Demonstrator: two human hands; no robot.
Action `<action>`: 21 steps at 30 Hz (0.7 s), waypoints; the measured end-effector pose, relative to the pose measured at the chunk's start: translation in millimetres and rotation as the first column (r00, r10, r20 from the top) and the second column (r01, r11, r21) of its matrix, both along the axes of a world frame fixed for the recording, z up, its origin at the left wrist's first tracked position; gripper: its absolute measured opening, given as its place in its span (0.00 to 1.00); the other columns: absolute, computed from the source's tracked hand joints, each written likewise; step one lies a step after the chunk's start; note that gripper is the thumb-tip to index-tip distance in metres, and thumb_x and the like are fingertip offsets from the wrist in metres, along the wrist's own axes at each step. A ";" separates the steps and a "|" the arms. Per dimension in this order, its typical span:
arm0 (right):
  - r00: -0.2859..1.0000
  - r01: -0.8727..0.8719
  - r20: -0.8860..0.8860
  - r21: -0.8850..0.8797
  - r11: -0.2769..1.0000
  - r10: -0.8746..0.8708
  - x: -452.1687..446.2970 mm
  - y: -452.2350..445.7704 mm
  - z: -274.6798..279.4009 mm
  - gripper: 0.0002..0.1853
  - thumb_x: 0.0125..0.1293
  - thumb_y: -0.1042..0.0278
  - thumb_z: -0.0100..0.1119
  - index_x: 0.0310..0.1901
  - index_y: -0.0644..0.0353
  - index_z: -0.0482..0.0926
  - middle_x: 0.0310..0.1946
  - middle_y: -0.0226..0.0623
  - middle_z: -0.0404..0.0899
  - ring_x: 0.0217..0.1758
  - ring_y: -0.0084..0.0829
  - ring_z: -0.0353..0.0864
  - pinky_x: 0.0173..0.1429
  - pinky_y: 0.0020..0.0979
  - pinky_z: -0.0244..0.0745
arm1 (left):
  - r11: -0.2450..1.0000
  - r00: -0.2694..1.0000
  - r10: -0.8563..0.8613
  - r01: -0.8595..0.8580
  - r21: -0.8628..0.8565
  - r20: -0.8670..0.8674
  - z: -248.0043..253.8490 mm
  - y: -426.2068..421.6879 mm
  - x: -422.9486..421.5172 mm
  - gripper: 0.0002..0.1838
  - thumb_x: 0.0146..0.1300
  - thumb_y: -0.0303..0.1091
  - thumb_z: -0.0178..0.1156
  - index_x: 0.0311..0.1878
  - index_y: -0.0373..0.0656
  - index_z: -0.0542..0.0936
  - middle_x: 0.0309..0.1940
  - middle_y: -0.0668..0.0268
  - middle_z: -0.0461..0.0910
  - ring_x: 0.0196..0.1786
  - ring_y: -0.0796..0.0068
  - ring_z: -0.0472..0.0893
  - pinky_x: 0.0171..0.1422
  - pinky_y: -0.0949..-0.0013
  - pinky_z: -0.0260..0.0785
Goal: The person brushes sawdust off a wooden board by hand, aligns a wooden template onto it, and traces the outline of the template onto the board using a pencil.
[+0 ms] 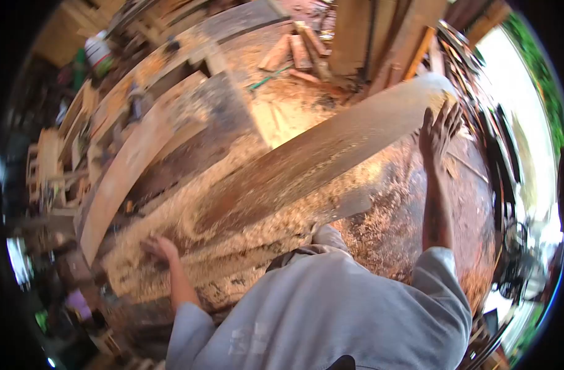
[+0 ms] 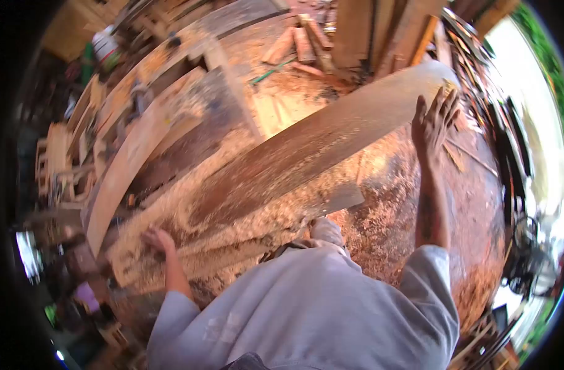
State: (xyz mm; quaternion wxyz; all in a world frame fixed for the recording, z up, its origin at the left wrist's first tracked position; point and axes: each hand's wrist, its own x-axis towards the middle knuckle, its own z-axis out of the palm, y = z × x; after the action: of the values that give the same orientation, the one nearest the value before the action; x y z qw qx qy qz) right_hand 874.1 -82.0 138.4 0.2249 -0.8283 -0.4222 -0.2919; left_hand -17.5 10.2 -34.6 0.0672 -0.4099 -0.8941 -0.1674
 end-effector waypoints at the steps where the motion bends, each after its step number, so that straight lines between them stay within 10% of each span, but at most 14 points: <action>1: 0.996 -0.091 -0.018 0.051 0.995 0.092 -46.3 9.8 4.9 0.39 0.79 0.44 0.51 0.80 0.62 0.59 0.83 0.61 0.48 0.87 0.61 0.41 0.86 0.58 0.33 | 0.999 0.996 0.015 -0.019 0.046 0.090 5.3 2.2 6.4 0.40 0.82 0.58 0.35 0.84 0.37 0.51 0.86 0.48 0.44 0.88 0.49 0.42 0.84 0.34 0.34; 3: 0.952 -0.307 -0.007 -0.050 0.950 0.307 -123.3 24.3 -41.9 0.39 0.76 0.46 0.58 0.80 0.59 0.60 0.82 0.62 0.48 0.87 0.60 0.43 0.86 0.59 0.36 | 0.994 0.989 0.002 -0.018 0.105 0.147 23.9 0.1 29.3 0.39 0.82 0.55 0.36 0.83 0.34 0.51 0.86 0.45 0.44 0.88 0.49 0.42 0.85 0.36 0.33; 5: 0.720 -0.693 -0.302 -0.358 0.626 0.625 -197.9 33.3 -67.8 0.41 0.73 0.43 0.60 0.80 0.55 0.59 0.83 0.61 0.47 0.87 0.57 0.44 0.86 0.59 0.36 | 0.995 0.994 -0.058 0.050 0.087 0.089 24.0 -2.1 26.7 0.40 0.82 0.55 0.40 0.82 0.31 0.53 0.84 0.40 0.46 0.87 0.43 0.44 0.86 0.41 0.37; 8: 0.521 -0.847 -0.318 -0.307 0.433 0.793 -273.7 67.5 -46.9 0.42 0.72 0.42 0.61 0.81 0.53 0.59 0.83 0.58 0.48 0.87 0.55 0.45 0.86 0.60 0.36 | 0.897 0.868 -0.443 0.432 0.096 0.224 61.1 -19.9 33.7 0.40 0.80 0.55 0.48 0.82 0.36 0.54 0.82 0.40 0.52 0.85 0.40 0.49 0.85 0.41 0.42; 9: 0.487 -0.869 -0.324 -0.268 0.415 0.811 -287.3 85.9 -36.1 0.44 0.71 0.40 0.63 0.80 0.53 0.59 0.83 0.54 0.50 0.87 0.55 0.45 0.87 0.58 0.36 | 0.830 0.712 -0.497 0.557 0.032 0.496 95.0 -27.4 36.5 0.40 0.80 0.56 0.48 0.83 0.39 0.53 0.82 0.44 0.55 0.85 0.43 0.52 0.85 0.42 0.42; 11: 0.505 -0.851 -0.390 -0.372 0.369 0.770 -301.2 118.9 -22.8 0.45 0.67 0.44 0.69 0.79 0.57 0.62 0.77 0.58 0.63 0.81 0.53 0.61 0.82 0.51 0.55 | 0.661 0.663 -0.699 0.742 -0.112 0.268 89.4 -28.6 5.9 0.43 0.78 0.56 0.54 0.84 0.43 0.51 0.81 0.47 0.59 0.85 0.46 0.54 0.87 0.43 0.39; 15: 0.503 -0.787 -0.677 -0.616 -0.039 0.538 -306.3 149.1 -21.3 0.38 0.61 0.50 0.75 0.65 0.67 0.73 0.56 0.58 0.82 0.61 0.55 0.81 0.63 0.49 0.75 | 0.562 0.668 -0.665 0.743 -0.364 0.336 144.9 -34.6 -9.4 0.55 0.66 0.49 0.70 0.85 0.43 0.47 0.81 0.44 0.59 0.86 0.44 0.50 0.86 0.39 0.37; 19: 0.380 -0.907 -0.425 -0.343 0.243 0.822 -304.1 94.4 -3.0 0.32 0.54 0.58 0.81 0.54 0.66 0.77 0.50 0.56 0.81 0.56 0.55 0.81 0.57 0.49 0.75 | 0.545 0.631 -0.733 0.768 -0.336 0.255 164.4 -49.4 -23.1 0.58 0.63 0.36 0.72 0.87 0.58 0.42 0.83 0.48 0.53 0.86 0.49 0.51 0.88 0.43 0.37; 21: 0.516 -0.828 -0.385 -0.451 0.332 0.765 -305.8 64.3 20.5 0.26 0.54 0.60 0.81 0.45 0.65 0.74 0.47 0.54 0.79 0.53 0.56 0.80 0.54 0.51 0.73 | 0.560 0.629 -0.718 0.777 -0.289 0.299 189.3 -60.2 -25.2 0.56 0.65 0.30 0.69 0.87 0.58 0.42 0.81 0.48 0.58 0.85 0.50 0.54 0.89 0.44 0.39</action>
State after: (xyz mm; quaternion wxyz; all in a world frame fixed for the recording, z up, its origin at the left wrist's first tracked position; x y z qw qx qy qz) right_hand 568.3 -17.7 159.0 0.0927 -0.5523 -0.8273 0.0447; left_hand -42.7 -49.9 154.7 -0.1593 -0.7415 -0.6512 -0.0274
